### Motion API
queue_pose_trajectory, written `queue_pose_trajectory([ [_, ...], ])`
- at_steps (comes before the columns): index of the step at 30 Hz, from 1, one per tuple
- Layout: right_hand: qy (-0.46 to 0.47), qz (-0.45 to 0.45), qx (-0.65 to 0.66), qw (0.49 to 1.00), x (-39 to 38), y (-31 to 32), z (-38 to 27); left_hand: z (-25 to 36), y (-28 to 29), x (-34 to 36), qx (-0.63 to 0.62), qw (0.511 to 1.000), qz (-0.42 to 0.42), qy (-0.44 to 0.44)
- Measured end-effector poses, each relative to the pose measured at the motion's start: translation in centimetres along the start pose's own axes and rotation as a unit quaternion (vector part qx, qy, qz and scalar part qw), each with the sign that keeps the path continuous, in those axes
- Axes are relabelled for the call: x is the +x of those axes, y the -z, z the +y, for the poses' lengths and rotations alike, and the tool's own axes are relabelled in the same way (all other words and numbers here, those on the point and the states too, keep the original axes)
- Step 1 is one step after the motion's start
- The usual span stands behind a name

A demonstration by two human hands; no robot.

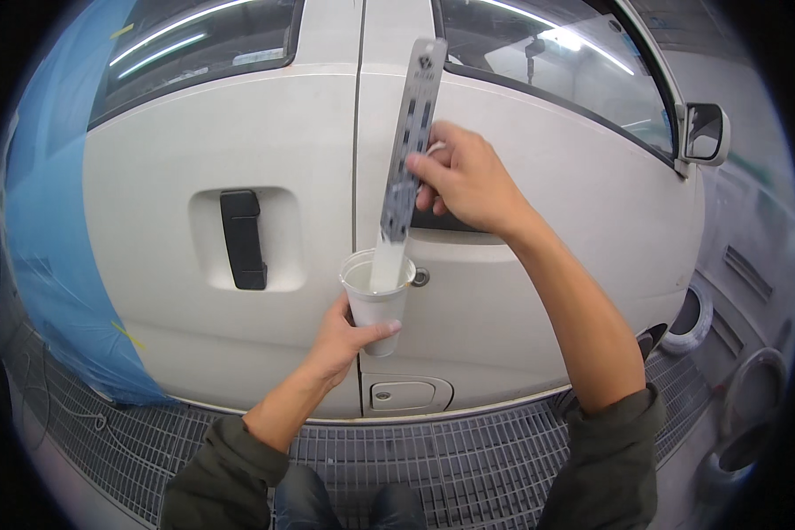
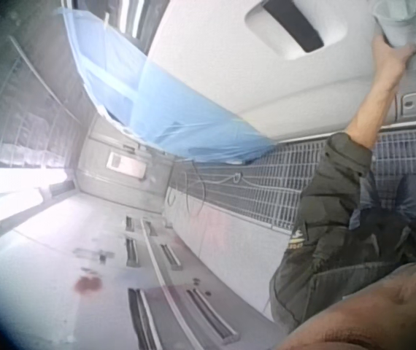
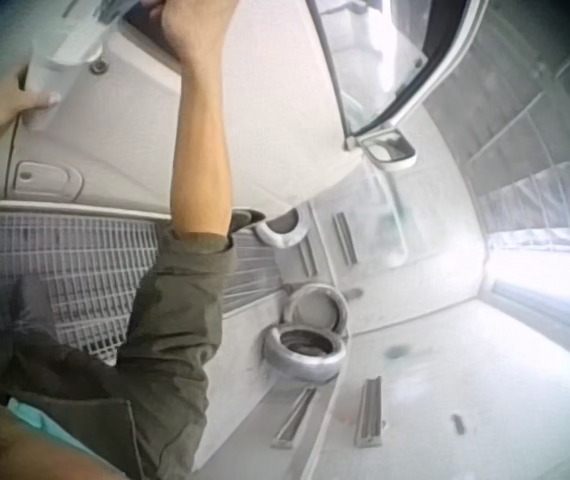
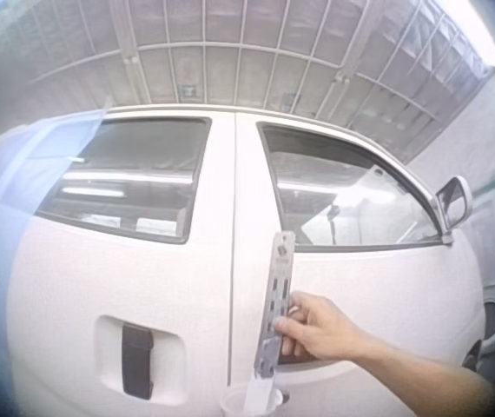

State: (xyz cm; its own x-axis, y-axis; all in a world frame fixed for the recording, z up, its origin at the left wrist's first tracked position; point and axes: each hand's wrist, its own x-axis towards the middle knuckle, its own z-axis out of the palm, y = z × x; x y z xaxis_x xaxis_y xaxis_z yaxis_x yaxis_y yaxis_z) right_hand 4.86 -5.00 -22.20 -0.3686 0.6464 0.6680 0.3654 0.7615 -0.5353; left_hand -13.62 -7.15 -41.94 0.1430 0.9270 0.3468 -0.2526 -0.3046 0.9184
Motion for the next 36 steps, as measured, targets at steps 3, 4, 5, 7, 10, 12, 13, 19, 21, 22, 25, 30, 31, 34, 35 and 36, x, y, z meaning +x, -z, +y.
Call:
queue_pose_trajectory([
  [3,-0.007,0.019,-0.047,0.999,0.7,-0.7,0.4,0.6,-0.2,0.5,-0.003,1.000,0.012,0.003],
  [4,-0.008,0.002,-0.059,0.998,0.4,-1.2,0.6,0.6,-0.2,0.6,-0.003,1.000,0.014,0.003],
  [5,-0.035,-0.007,-0.038,0.999,0.3,-1.6,0.9,0.6,-0.2,0.6,-0.005,1.000,0.018,0.002],
  [7,-0.088,-0.024,0.004,0.996,0.3,-2.1,1.3,0.7,-0.2,0.5,-0.008,1.000,0.025,-0.001],
  [10,-0.047,0.045,0.049,0.997,1.5,-1.3,0.8,1.1,-0.1,0.6,-0.009,0.999,0.032,-0.003],
  [12,-0.015,0.080,0.021,0.996,1.6,-1.5,0.4,1.5,0.0,0.8,-0.010,0.999,0.033,-0.011],
  [13,-0.030,0.048,-0.005,0.998,1.5,-1.8,0.3,1.6,0.1,0.8,-0.011,0.999,0.034,-0.015],
  [19,-0.057,0.052,0.045,0.996,1.7,-1.7,0.1,1.6,0.2,1.1,-0.015,0.999,0.022,-0.022],
  [21,-0.033,0.069,0.039,0.996,2.2,-1.6,0.0,2.0,0.4,0.8,-0.011,1.000,0.022,-0.016],
  [22,-0.023,0.064,0.024,0.997,2.1,-1.6,-0.2,2.2,0.5,0.7,-0.008,1.000,0.022,-0.013],
  [25,-0.025,0.050,0.003,0.998,1.5,-2.0,-0.4,1.9,0.7,0.7,-0.012,0.999,0.020,-0.026],
  [30,-0.041,0.040,0.038,0.998,-1.6,-1.1,-1.0,0.3,0.9,-0.3,0.017,1.000,-0.012,0.001],
  [31,-0.042,0.033,0.048,0.997,-2.8,-1.1,-0.9,-0.2,1.0,-0.8,0.018,0.999,-0.027,0.017],
  [34,-0.049,0.008,0.087,0.995,-7.1,-2.7,-0.4,-2.7,1.2,-3.5,0.009,0.999,-0.027,-0.022],
  [35,-0.058,0.001,0.098,0.993,-8.5,-3.3,-0.3,-3.8,1.3,-4.4,-0.006,0.999,-0.050,-0.006],
  [36,-0.067,-0.001,0.105,0.992,-9.9,-3.5,-0.3,-4.8,1.1,-5.1,-0.022,0.997,-0.078,0.007],
])
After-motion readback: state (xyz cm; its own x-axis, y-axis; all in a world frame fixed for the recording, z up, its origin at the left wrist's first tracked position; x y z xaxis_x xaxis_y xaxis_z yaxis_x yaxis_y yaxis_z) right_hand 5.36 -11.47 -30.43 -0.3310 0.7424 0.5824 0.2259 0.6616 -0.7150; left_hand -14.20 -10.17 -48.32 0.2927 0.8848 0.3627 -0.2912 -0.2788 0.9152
